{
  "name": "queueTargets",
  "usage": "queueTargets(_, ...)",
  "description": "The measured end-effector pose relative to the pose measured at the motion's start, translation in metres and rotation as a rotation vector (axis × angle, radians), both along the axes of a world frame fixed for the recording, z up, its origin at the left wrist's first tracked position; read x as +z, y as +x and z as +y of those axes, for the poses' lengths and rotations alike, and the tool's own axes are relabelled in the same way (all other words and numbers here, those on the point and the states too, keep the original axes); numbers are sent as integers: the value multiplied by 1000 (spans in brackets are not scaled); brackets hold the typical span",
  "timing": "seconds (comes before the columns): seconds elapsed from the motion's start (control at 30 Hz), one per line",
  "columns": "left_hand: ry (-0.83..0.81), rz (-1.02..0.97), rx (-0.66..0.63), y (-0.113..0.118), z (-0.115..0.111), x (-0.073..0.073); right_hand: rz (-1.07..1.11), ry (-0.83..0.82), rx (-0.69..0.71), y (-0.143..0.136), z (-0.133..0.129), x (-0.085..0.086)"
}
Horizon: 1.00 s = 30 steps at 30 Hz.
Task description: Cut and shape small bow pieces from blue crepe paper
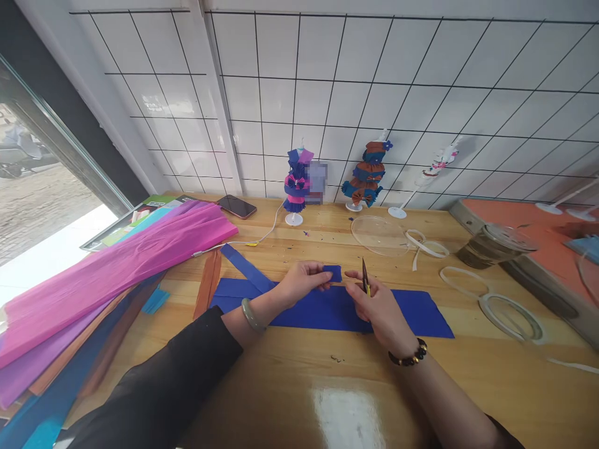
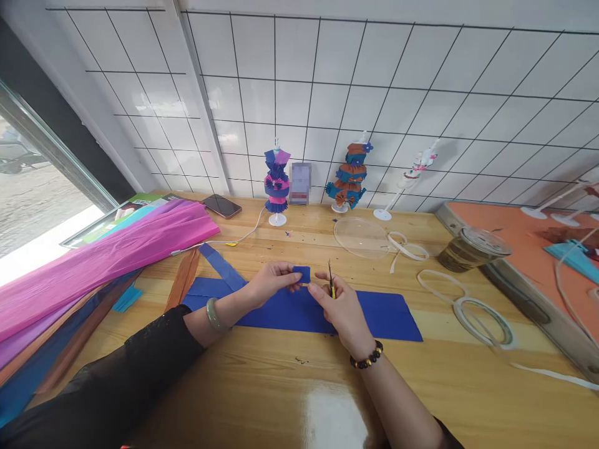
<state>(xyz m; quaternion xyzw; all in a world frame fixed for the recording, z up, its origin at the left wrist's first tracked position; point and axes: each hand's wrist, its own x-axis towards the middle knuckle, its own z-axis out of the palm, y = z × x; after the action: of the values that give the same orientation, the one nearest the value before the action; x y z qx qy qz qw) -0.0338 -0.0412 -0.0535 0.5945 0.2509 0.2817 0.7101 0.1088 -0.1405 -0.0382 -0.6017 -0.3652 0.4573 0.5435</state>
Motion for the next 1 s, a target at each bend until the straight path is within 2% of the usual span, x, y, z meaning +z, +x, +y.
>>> queueTargets(0.13, 208, 102, -64, 1, -8, 4, -30, -33, -59, -1, 2, -5)
queueTargets(0.23, 262, 151, -71, 2, -12, 6, -3, -29, -54, 0, 4, -9)
queueTargets(0.4, 46, 107, -85, 4, -11, 2, 4, -16, -38, 0, 5, -10)
queueTargets(0.5, -31, 87, -81, 4, -10, -1, -2, -4, -24, -1, 5, -11)
queueTargets(0.63, -53, 70, -69, 5, -11, -1, 30, -3, -9, -2, 5, -14)
queueTargets(0.8, -56, 57, -86, 5, -14, -1, 34, 4, -59, -3, 5, -16)
queueTargets(1.0, -94, 59, -55, 6, -14, 0, 73, 16, -24, -6, 4, -15)
